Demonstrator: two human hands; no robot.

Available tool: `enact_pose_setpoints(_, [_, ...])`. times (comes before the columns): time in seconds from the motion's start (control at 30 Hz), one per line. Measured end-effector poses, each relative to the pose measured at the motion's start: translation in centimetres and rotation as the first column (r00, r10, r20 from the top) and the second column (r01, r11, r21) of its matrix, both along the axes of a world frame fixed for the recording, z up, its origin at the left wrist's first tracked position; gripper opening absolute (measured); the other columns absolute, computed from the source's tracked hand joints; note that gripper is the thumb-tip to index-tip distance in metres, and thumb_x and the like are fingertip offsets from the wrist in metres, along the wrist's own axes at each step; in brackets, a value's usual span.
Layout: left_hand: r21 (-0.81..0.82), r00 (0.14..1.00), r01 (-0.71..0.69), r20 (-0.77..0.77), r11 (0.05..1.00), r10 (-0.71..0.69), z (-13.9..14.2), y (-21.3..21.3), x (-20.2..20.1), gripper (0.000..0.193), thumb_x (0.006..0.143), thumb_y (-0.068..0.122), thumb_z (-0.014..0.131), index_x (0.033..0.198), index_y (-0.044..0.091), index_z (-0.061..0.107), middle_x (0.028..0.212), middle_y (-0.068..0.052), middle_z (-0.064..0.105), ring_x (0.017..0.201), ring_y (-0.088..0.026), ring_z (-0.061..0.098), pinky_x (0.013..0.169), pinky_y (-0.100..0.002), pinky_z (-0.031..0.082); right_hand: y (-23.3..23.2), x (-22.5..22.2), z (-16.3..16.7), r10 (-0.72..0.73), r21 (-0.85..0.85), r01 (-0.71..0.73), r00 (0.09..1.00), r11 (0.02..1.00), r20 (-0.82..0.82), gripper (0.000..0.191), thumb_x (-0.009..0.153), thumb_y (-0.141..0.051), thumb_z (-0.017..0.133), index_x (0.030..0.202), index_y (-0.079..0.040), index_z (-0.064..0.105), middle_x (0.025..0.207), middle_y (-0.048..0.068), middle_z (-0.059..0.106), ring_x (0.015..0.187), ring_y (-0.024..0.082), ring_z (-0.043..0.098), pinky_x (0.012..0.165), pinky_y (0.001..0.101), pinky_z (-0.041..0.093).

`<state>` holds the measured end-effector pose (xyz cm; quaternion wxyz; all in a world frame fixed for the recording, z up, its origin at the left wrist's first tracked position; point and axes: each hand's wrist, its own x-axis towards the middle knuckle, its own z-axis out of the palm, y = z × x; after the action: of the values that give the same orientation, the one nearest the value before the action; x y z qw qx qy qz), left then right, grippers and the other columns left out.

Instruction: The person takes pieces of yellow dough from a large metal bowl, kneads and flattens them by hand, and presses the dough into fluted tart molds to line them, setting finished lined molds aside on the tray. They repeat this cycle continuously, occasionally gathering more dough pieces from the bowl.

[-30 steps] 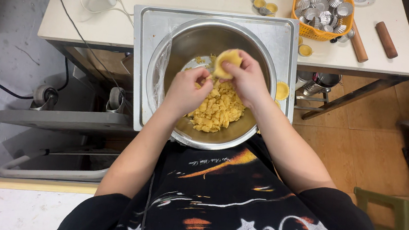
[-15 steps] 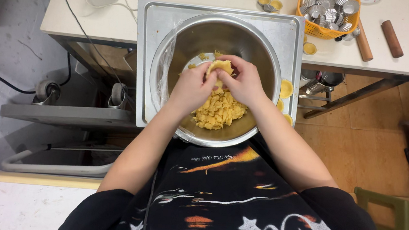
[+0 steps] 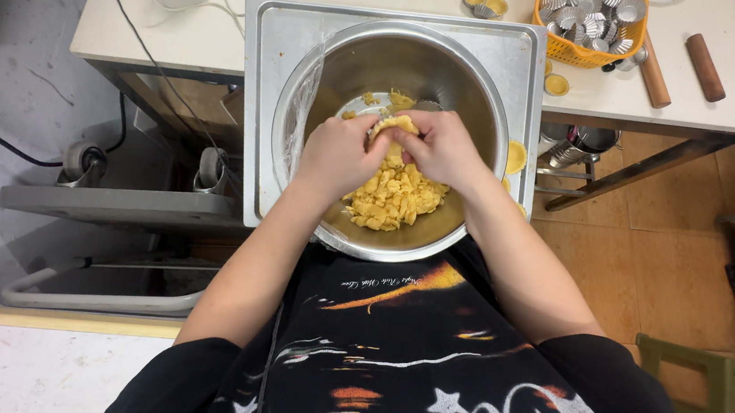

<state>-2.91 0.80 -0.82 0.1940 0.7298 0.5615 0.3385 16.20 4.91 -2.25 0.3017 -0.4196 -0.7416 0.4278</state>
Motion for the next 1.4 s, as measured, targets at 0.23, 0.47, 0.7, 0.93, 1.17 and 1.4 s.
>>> enact_pose_setpoints(0.23, [0.124,0.996,-0.083,-0.023,0.989,0.086,-1.4,0.5,0.3,0.024,0.101,0.022,0.061,0.094,0.001,0.069,0.072,-0.023,0.068,0.069,-0.042,0.07,0.067,-0.051,0.057,-1.2,-1.6,0.2,-0.148,-0.004,0.149,0.974,0.989,-0.171,0.012,0.1,-0.012,0.064,0.107,-0.003,0.069,0.07,-0.001,0.069,0.056,0.006,0.065,0.049,0.0232,0.05])
enact_pose_setpoints(0.47, [0.18,0.995,0.025,-0.095,0.983,-0.008,-0.5,0.3,-0.2,0.021,0.092,0.022,0.066,0.095,0.002,0.074,0.066,-0.022,0.068,0.063,-0.043,0.068,0.058,-0.051,0.054,-0.4,-0.8,0.6,-0.037,0.183,0.032,0.999,0.983,0.025,0.016,0.099,-0.009,0.063,0.108,-0.001,0.074,0.067,0.002,0.067,0.057,0.009,0.066,0.051,0.0249,0.052])
enact_pose_setpoints(0.7, [0.195,0.993,-0.08,-0.069,0.978,0.095,-1.2,0.5,0.0,0.021,0.094,0.022,0.066,0.096,0.003,0.074,0.071,-0.02,0.069,0.067,-0.04,0.071,0.062,-0.048,0.057,-0.8,-1.7,-0.3,-0.062,-0.173,0.039,0.989,0.984,-0.131,0.015,0.105,-0.011,0.059,0.108,0.001,0.067,0.062,0.002,0.064,0.052,0.009,0.064,0.048,0.0251,0.053])
enact_pose_setpoints(0.93, [0.224,0.981,0.009,-0.193,0.975,0.035,-1.5,0.7,-0.1,0.021,0.092,0.024,0.069,0.09,0.003,0.074,0.069,-0.021,0.07,0.065,-0.04,0.071,0.062,-0.049,0.057,-0.5,-0.8,-0.2,-0.053,-0.077,0.046,0.994,0.996,-0.092,0.019,0.1,-0.01,0.063,0.115,-0.001,0.071,0.068,0.001,0.067,0.054,0.007,0.064,0.048,0.0246,0.052])
enact_pose_setpoints(1.17, [0.297,0.996,-0.065,-0.033,0.953,0.078,-1.2,0.3,0.0,0.024,0.091,0.023,0.071,0.104,0.002,0.074,0.066,-0.02,0.069,0.062,-0.04,0.07,0.058,-0.047,0.056,-0.2,-0.7,0.1,-0.021,-0.171,-0.003,0.99,0.985,-0.137,0.02,0.107,-0.013,0.057,0.105,0.003,0.07,0.068,0.001,0.068,0.056,0.008,0.068,0.05,0.0233,0.055])
enact_pose_setpoints(1.4, [0.223,0.992,-0.081,-0.08,0.971,0.101,-0.9,0.0,0.1,0.019,0.096,0.021,0.068,0.102,0.004,0.073,0.073,-0.02,0.07,0.069,-0.039,0.071,0.065,-0.047,0.057,-1.0,-1.9,-0.5,-0.157,-0.252,0.075,0.934,0.965,-0.321,0.018,0.104,-0.016,0.058,0.108,-0.003,0.069,0.073,-0.003,0.068,0.056,0.005,0.065,0.046,0.0232,0.052])
